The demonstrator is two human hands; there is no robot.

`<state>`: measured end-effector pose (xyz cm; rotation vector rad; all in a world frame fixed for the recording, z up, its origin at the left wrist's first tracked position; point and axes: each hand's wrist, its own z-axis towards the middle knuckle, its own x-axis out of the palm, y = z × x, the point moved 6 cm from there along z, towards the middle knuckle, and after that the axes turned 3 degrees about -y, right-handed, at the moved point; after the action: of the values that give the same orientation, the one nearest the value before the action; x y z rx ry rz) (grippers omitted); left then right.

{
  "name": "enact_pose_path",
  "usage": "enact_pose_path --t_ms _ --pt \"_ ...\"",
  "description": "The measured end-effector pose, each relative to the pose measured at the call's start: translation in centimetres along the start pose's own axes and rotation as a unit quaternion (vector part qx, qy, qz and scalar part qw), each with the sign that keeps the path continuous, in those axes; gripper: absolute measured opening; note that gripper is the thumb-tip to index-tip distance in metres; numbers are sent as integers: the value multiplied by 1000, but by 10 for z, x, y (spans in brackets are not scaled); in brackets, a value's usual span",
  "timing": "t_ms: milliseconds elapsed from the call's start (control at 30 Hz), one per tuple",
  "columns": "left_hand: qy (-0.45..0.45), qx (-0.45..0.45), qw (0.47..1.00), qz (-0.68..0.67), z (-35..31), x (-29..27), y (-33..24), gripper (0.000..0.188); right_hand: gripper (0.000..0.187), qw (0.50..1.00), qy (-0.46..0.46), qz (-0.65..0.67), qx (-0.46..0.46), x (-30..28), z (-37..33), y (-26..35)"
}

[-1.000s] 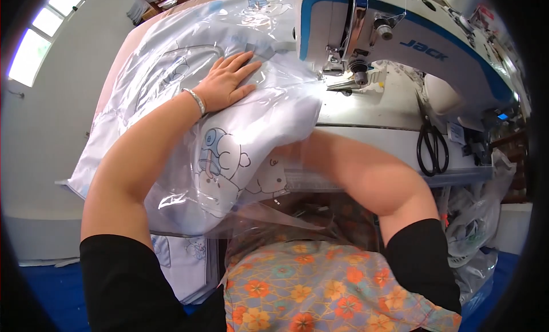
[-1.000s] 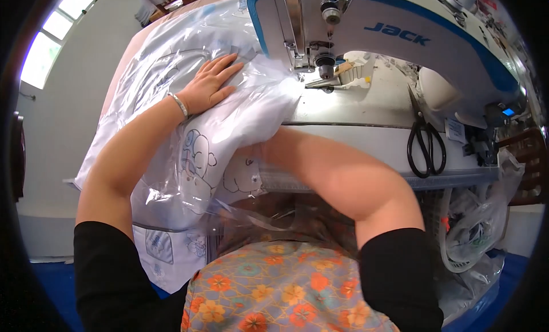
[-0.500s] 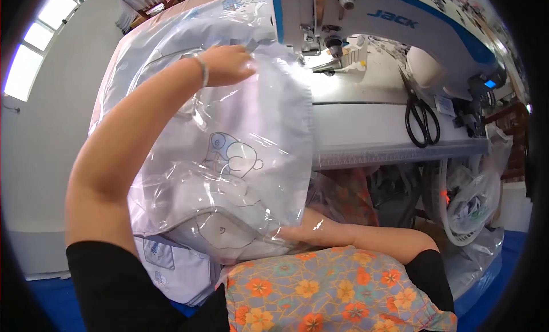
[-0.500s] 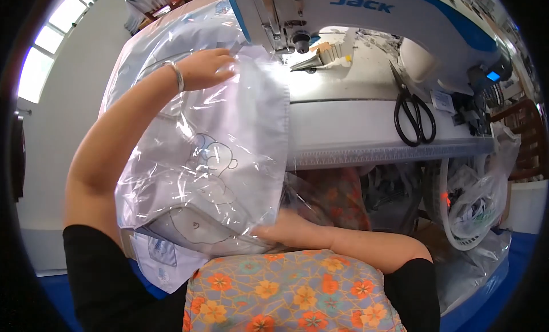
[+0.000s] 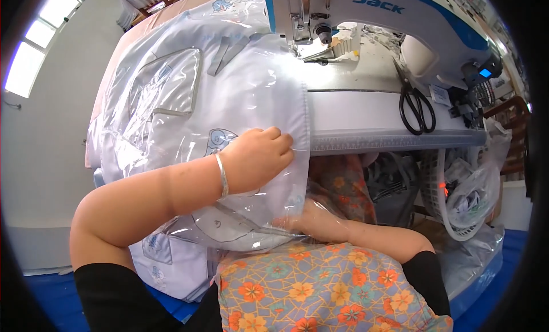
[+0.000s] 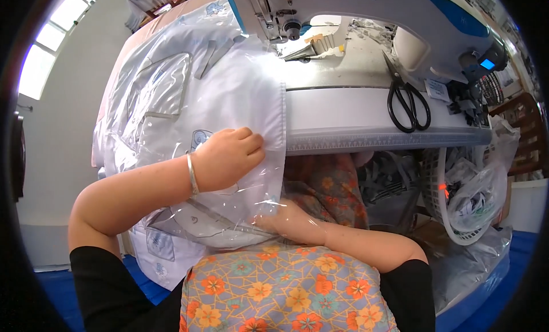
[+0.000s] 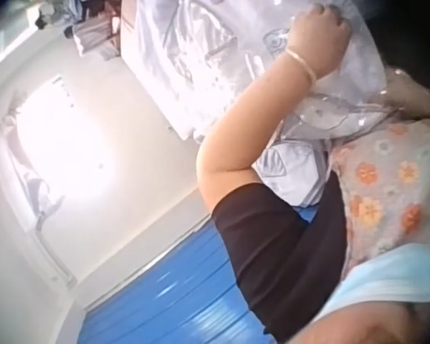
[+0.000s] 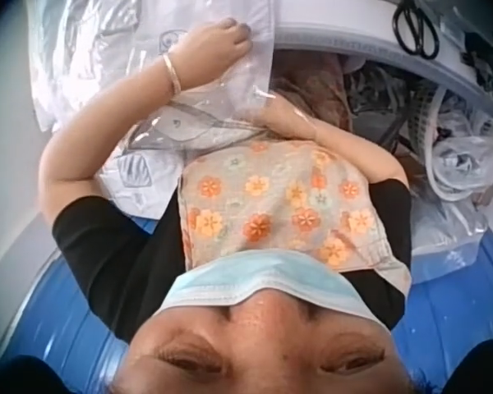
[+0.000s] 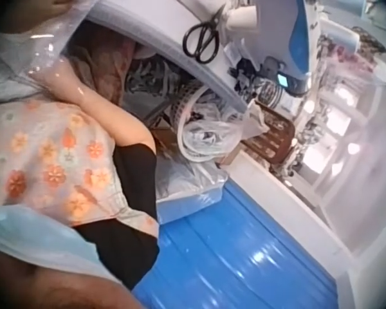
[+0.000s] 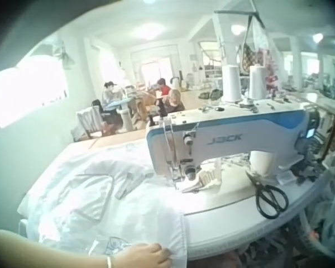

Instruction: Sewing together fabric components using an industrial machine and then packing the finished bags into plastic covers.

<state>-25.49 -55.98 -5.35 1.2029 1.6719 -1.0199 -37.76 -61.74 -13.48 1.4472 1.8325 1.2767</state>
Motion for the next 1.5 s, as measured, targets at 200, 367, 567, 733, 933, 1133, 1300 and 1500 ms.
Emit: enact_pose_path --t_ms 200,367,567,733,933,1133,1300,1500 --pt "-255 67 964 -30 2 -12 11 18 50 999 6 -11 -30 -5 4 -1" --pt "-238 78 968 -14 16 -15 25 24 54 1000 -3 6 7 -15 7 7" --pt "-261 139 955 -34 36 -30 54 17 46 993 -65 102 -12 -32 15 22" --pt "-233 157 959 -37 51 -42 85 25 36 976 -95 195 30 -48 16 50" --pt "-105 92 990 -28 41 -62 72 44 30 968 -170 177 45 -63 24 73" --pt "89 28 995 23 -17 -83 -2 62 36 931 -107 338 -82 -54 38 40" --pt "-106 52 988 98 -59 -60 -23 54 39 939 -46 338 -38 -37 49 -11" --pt "22 -155 988 13 15 -40 -13 62 36 930 8 365 -46 -21 80 -42"
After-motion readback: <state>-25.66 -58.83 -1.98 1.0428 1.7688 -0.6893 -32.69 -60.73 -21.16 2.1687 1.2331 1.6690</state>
